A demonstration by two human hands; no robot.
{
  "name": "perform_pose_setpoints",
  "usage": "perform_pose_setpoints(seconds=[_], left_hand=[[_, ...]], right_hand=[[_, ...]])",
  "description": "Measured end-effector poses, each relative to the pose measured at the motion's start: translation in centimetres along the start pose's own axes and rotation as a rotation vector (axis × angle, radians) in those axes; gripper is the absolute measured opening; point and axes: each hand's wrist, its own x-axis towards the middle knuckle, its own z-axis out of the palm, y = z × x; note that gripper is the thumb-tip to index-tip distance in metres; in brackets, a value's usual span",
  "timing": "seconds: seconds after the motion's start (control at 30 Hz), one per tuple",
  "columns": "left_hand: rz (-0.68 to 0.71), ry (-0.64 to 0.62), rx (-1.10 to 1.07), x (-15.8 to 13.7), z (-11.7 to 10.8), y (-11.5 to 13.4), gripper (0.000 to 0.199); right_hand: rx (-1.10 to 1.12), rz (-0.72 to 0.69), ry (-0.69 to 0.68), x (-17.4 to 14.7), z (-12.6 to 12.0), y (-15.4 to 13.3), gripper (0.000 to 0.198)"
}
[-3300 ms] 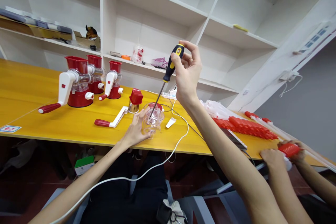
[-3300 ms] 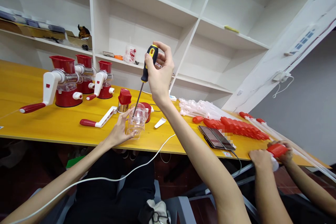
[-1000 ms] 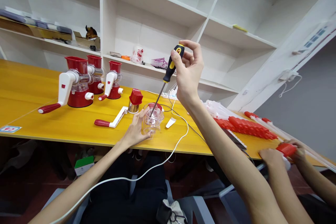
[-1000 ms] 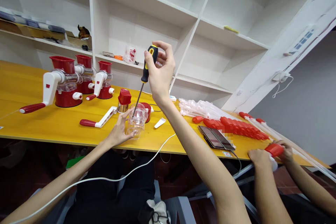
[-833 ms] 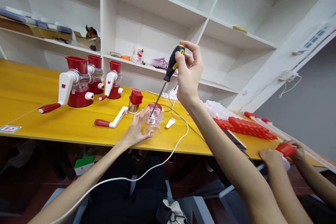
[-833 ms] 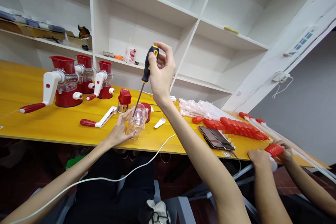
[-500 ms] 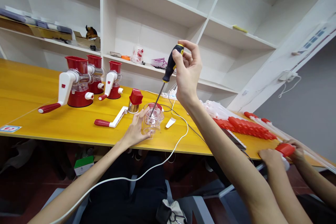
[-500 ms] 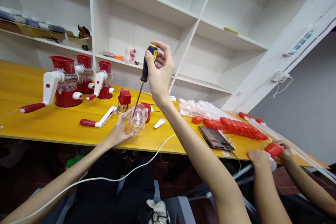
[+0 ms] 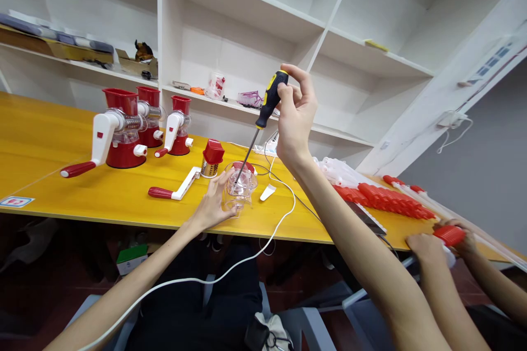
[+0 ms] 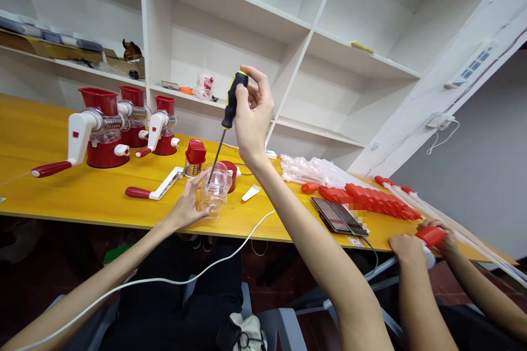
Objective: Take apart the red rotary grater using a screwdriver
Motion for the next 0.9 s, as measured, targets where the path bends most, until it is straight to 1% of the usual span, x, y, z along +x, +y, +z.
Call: perform_pose_setpoints(seconds=[0.13,0.23,0.33,0.53,0.67,0.9], left_hand=[[0.011,0.000,0.002,0.06,0.03,-0.06,0.097],[0.006,-0.003,0.016,0.10,0.06,-0.12,0.097],[0.000,-0.003,0.017,0.09,0.09,-0.13,0.097],[0.031,0.008,-0.002,0.02,0.06,-0.10,0.097],[0.016,0.002,0.004,0.05,0.04,-0.09,0.097],[0.014,0.001,0.010,0.05,-0.01,0.00,0.096]], right_hand=[[0.020,0.018,0.012,-0.14,0.35,-0.54,0.028],[0.026,0.017,0.035,-0.19,0.48,-0.66,0.032],[0.025,0.008,0.035,-0.17,0.36,-0.56,0.037],[-0.021,-0.011,0.004,-0.16,0.09,-0.14,0.033],[-0.073,-0.034,0.032,-0.24,0.19,0.25,0.037],[-0.055,-0.021,0.041,-0.34,0.25,0.08,0.042]])
